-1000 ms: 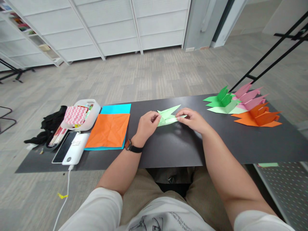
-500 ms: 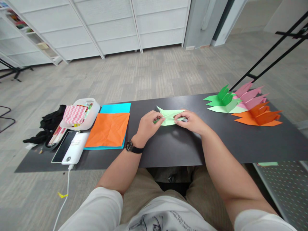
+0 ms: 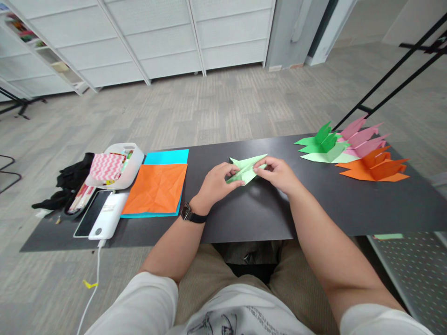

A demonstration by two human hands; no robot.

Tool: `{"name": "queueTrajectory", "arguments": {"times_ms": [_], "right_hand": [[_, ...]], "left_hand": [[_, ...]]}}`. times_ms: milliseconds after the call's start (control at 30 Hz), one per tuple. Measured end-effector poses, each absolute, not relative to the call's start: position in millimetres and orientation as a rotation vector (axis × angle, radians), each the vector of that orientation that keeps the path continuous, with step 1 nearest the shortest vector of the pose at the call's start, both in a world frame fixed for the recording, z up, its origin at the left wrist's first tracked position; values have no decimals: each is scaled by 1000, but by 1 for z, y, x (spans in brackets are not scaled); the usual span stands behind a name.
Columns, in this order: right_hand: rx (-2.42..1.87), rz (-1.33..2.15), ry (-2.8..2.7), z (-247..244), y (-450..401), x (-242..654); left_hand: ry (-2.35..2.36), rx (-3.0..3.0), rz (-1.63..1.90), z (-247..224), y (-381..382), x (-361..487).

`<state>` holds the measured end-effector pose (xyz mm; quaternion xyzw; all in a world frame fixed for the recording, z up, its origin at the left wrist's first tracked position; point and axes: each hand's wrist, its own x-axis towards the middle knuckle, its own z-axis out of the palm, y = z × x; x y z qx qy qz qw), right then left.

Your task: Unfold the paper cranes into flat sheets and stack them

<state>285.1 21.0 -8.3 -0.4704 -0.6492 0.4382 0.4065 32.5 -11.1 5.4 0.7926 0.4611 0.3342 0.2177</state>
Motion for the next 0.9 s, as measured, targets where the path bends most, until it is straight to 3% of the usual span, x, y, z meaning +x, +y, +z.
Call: {"name": "queueTrajectory", "arguments": {"times_ms": [200, 900], "right_hand": [[-1165, 1129, -1622, -13, 22, 286], [-979, 726, -1882, 16, 4, 279]], "left_hand": [[1270, 2268, 896, 8, -13, 33], [1403, 2170, 1001, 12, -16, 35]]}}
